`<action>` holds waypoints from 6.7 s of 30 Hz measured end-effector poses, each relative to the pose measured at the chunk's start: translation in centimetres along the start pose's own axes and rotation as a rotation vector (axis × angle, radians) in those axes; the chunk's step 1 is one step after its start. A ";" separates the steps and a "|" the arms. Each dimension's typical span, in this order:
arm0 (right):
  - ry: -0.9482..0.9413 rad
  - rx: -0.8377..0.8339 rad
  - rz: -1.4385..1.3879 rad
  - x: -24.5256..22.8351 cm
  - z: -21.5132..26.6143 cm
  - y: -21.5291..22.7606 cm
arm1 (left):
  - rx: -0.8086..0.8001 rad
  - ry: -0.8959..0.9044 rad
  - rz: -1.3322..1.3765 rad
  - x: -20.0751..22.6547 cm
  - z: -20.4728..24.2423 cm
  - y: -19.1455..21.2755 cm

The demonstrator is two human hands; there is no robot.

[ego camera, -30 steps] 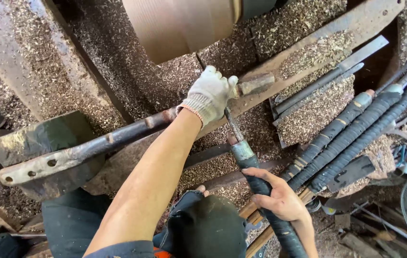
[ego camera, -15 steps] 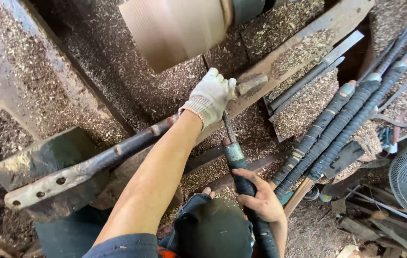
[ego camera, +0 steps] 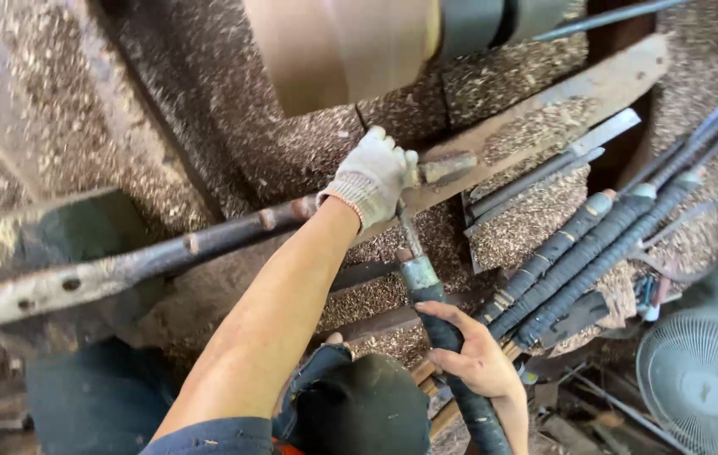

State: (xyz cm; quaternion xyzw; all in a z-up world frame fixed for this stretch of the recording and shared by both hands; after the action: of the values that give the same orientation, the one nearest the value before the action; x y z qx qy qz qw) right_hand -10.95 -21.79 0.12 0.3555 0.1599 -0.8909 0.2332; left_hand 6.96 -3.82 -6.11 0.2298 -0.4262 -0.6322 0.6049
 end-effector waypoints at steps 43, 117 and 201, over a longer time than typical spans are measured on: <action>0.064 0.239 -0.290 4.6 0.8 -2.4 | -0.040 -0.098 -0.067 0.6 0.7 0.6; 0.191 0.166 -0.137 5.2 -0.1 -2.0 | 0.036 -0.146 -0.062 0.5 1.0 1.6; -0.073 0.025 0.104 -2.3 -0.5 -0.5 | -0.234 0.330 0.432 -0.9 0.6 -0.2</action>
State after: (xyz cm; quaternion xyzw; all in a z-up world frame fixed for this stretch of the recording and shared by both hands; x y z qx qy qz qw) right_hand -9.46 -20.48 1.49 0.3333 0.1215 -0.8919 0.2804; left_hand 6.49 -2.78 -6.13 0.1621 -0.2853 -0.4877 0.8090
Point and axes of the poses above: each hand's wrist, its own z-axis away from the middle knuckle, its own y-axis out of the back of the hand, x = y × z, the point moved 10 cm from there along -z, towards the middle knuckle, and after that the axes turned 13 degrees about y, right-handed, at the moved point
